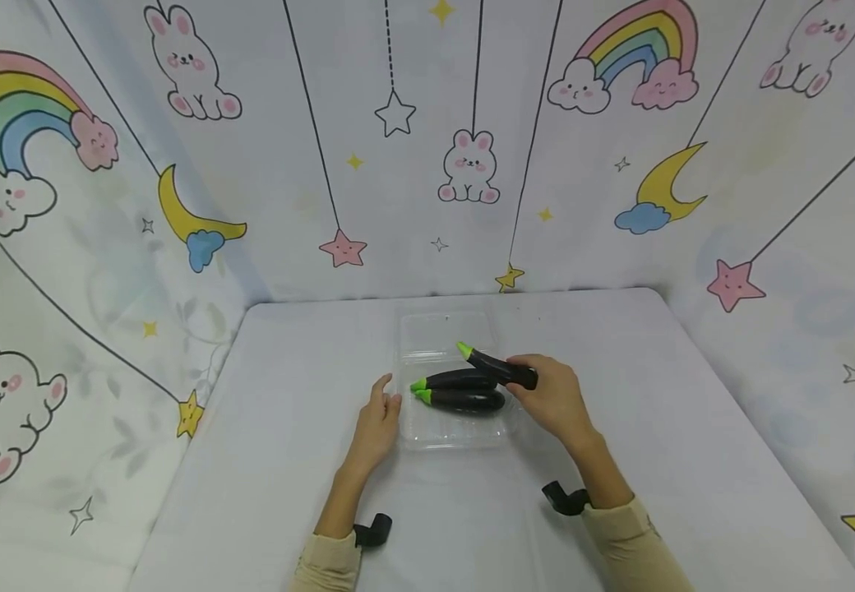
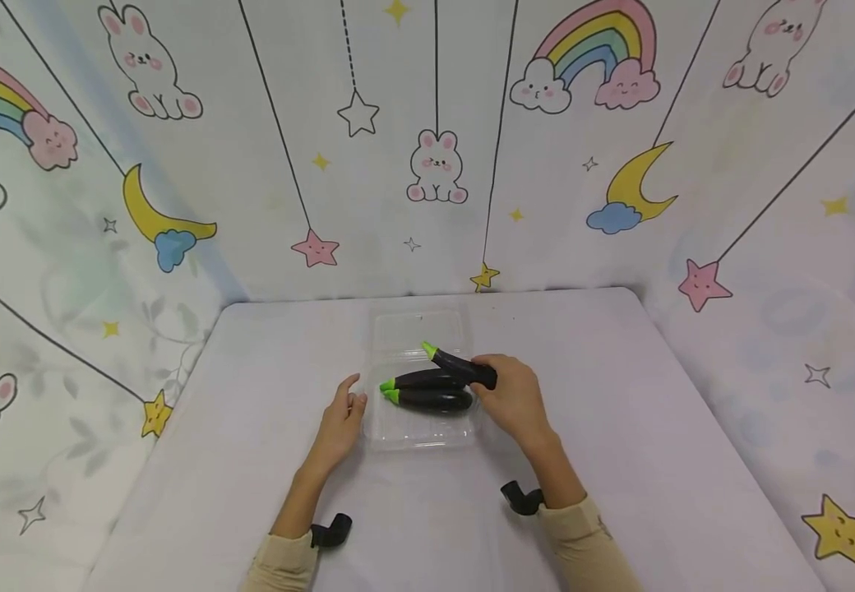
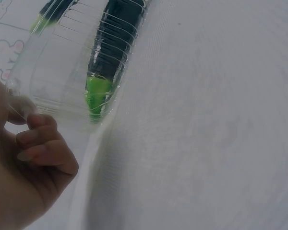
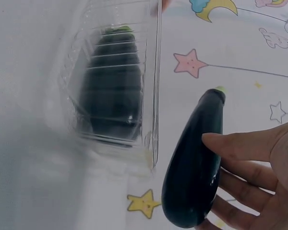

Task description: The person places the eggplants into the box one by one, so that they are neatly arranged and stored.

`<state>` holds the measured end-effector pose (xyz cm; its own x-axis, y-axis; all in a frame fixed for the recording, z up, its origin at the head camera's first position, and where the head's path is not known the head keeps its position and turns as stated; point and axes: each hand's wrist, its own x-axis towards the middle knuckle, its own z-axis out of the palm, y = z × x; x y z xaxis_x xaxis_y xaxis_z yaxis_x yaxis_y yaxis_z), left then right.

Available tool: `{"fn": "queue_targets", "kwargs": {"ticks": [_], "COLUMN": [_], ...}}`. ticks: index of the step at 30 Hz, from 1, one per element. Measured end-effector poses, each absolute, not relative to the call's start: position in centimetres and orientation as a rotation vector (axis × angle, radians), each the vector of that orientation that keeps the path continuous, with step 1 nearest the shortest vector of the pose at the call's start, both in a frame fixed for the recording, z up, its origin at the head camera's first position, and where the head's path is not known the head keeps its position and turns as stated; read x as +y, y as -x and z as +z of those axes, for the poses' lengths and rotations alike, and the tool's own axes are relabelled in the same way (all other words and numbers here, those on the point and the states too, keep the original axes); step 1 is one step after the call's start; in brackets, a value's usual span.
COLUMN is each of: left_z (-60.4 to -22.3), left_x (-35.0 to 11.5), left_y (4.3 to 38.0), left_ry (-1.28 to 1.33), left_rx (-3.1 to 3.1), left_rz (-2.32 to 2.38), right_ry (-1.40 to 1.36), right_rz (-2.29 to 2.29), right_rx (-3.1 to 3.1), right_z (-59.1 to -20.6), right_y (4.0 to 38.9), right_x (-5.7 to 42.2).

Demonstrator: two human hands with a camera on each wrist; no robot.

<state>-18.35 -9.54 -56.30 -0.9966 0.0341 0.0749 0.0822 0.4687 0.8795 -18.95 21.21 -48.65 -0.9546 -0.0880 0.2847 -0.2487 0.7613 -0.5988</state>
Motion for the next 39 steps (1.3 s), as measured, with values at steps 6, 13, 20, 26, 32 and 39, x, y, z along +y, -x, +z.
{"fn": "queue_targets", "kwargs": {"ticks": [6, 13, 20, 26, 32, 39], "left_z": [-56.3, -56.5, -56.3, -56.4, -56.4, -56.6], "left_x": [-9.5, -9.6, -9.6, -9.5, -9.5, -9.6], "left_y": [18.4, 18.5, 18.4, 18.5, 18.5, 18.6], "left_ry": [0.112, 0.115, 0.103, 0.097, 0.109, 0.104], "left_rx": [-2.644, -2.658, -2.652, -2.661, -2.659, -2.667], "left_rz": [-1.594, -1.577, -1.584, -1.568, -1.571, -1.576], "right_ry": [-0.312, -0.357, -0.45, -0.53, -0.54, -0.537], "right_rz": [0.967, 0.96, 0.882, 0.849, 0.822, 0.783], "right_rx": [-2.737, -2.782, -2.791, -2.785, -2.848, -2.902], "right_z": [-48.8, -48.8, -49.2, -49.5, -49.7, -49.5], "right_y": [18.9, 18.6, 18.4, 18.2, 17.9, 17.4], "right_x": [20.5, 19.4, 18.5, 17.8, 16.9, 16.4]}}
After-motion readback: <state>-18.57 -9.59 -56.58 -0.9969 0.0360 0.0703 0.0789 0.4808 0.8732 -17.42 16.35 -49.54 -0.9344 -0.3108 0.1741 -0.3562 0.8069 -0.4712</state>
